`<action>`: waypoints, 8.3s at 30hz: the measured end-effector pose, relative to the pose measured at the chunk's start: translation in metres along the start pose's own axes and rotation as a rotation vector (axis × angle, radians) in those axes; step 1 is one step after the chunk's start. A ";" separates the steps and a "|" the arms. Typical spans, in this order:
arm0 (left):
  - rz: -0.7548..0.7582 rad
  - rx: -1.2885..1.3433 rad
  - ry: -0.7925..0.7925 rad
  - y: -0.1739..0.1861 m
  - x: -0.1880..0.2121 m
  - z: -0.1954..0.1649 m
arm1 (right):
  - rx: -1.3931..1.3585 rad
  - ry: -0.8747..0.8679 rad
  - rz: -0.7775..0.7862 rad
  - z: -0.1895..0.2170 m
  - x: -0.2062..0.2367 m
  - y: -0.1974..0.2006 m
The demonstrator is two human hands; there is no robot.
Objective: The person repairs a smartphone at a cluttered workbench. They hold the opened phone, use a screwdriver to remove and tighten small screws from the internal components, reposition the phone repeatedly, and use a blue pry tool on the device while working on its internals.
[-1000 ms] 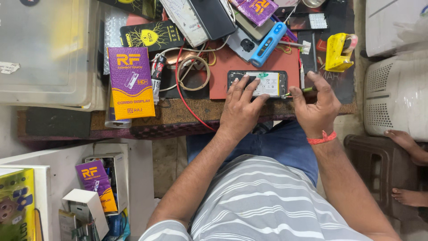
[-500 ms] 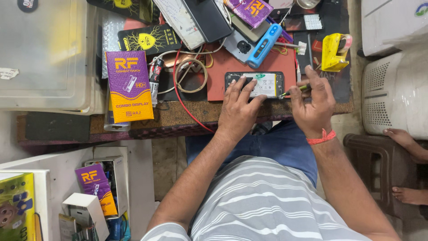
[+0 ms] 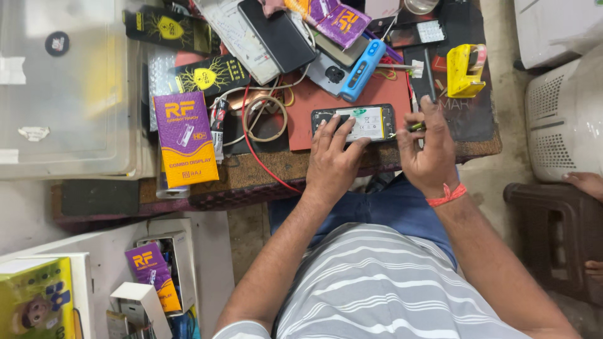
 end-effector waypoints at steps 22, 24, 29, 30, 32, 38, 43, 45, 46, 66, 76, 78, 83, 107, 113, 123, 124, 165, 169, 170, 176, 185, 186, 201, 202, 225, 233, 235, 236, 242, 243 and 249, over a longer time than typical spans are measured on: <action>0.277 0.005 -0.094 -0.121 -0.092 -0.115 | -0.505 -0.843 -0.483 -0.100 0.232 0.097; 0.272 -0.009 -0.091 -0.124 -0.097 -0.120 | -0.510 -0.821 -0.465 -0.101 0.233 0.098; 0.314 -0.132 0.029 -0.129 -0.108 -0.126 | -0.535 -0.793 -0.413 -0.114 0.223 0.102; 0.371 -0.197 0.057 -0.133 -0.111 -0.126 | -0.541 -0.788 -0.411 -0.117 0.220 0.104; 0.480 -0.327 0.119 -0.142 -0.116 -0.126 | -0.556 -0.771 -0.412 -0.123 0.214 0.107; 0.453 -0.516 -0.009 -0.155 -0.119 -0.143 | -0.549 -0.718 -0.408 -0.127 0.198 0.115; 0.311 -0.324 0.077 -0.137 -0.131 -0.116 | -0.712 -0.772 -0.528 -0.127 0.196 0.124; 0.286 -0.249 0.131 -0.128 -0.136 -0.098 | -0.940 -0.869 -0.618 -0.130 0.193 0.124; 0.257 -0.202 0.143 -0.121 -0.138 -0.088 | -1.058 -0.912 -0.658 -0.131 0.189 0.122; 0.248 0.203 0.049 -0.096 -0.087 -0.095 | -0.850 -0.662 -0.661 -0.068 0.101 0.088; 0.444 1.006 0.615 -0.126 -0.059 -0.090 | -0.898 -0.732 -0.691 -0.060 0.111 0.104; 0.368 1.541 0.887 -0.128 -0.032 -0.096 | -0.896 -0.698 -0.657 -0.052 0.105 0.104; 0.212 1.980 1.093 -0.120 0.002 -0.096 | -0.771 -0.560 -0.561 -0.026 0.089 0.088; 0.072 2.037 0.982 -0.090 0.029 -0.058 | -0.429 -0.435 -0.312 0.016 0.072 0.047; 0.047 2.027 0.986 -0.088 0.031 -0.048 | -0.497 -0.450 -0.275 0.017 0.072 0.036; 0.032 2.076 1.046 -0.086 0.025 -0.040 | -0.645 -0.477 -0.314 0.000 0.063 0.023; 0.035 2.075 1.064 -0.085 0.024 -0.039 | -0.643 -0.475 -0.308 -0.002 0.062 0.023; -0.015 0.487 0.065 -0.005 0.013 -0.008 | -0.488 -0.522 0.042 -0.080 0.016 -0.023; -0.009 0.484 0.062 -0.006 0.014 -0.008 | -0.461 -0.470 0.022 -0.076 0.017 -0.023; -0.010 0.487 0.061 -0.006 0.014 -0.008 | -0.446 -0.461 0.017 -0.075 0.017 -0.023; -0.019 0.503 0.066 -0.006 0.014 -0.007 | -0.431 -0.435 0.019 -0.074 0.018 -0.025; -0.006 0.492 0.057 -0.008 0.015 -0.006 | -0.344 -0.413 -0.002 -0.062 0.014 -0.024; -0.007 0.491 0.056 -0.009 0.015 -0.006 | -0.334 -0.411 -0.007 -0.057 0.011 -0.023; -0.043 0.530 0.121 -0.003 0.013 -0.004 | 0.187 0.128 0.057 -0.013 -0.017 0.004; -0.055 0.549 0.130 -0.002 0.014 -0.004 | 0.145 0.129 0.074 -0.013 -0.016 0.003; -0.006 0.520 0.165 -0.008 0.014 -0.003 | -0.162 -0.086 0.037 -0.037 -0.004 -0.005; -0.001 0.522 0.173 -0.007 0.014 -0.002 | -0.121 -0.053 0.036 -0.034 0.000 -0.010; 0.007 0.509 0.166 -0.007 0.013 -0.003 | 0.093 0.042 -0.045 -0.028 -0.002 -0.005; 0.010 0.518 0.162 -0.006 0.013 -0.003 | 0.000 -0.006 -0.025 -0.028 -0.002 -0.005; 0.013 0.523 0.166 -0.005 0.014 -0.003 | 0.065 -0.028 -0.020 -0.020 -0.005 -0.005; 0.015 0.515 0.160 -0.005 0.014 -0.004 | -0.036 -0.101 0.007 -0.024 -0.005 -0.007; 0.027 0.508 0.164 -0.007 0.014 -0.003 | -0.055 -0.033 0.023 -0.027 -0.002 -0.009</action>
Point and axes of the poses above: each hand's wrist, its own x-axis away from the middle knuckle, its own y-axis out of the back of the hand, z = x × y, the point moved 5 cm from there along -x, towards the middle knuckle, and after that the axes turned 3 degrees about x, right-handed, at the moved point
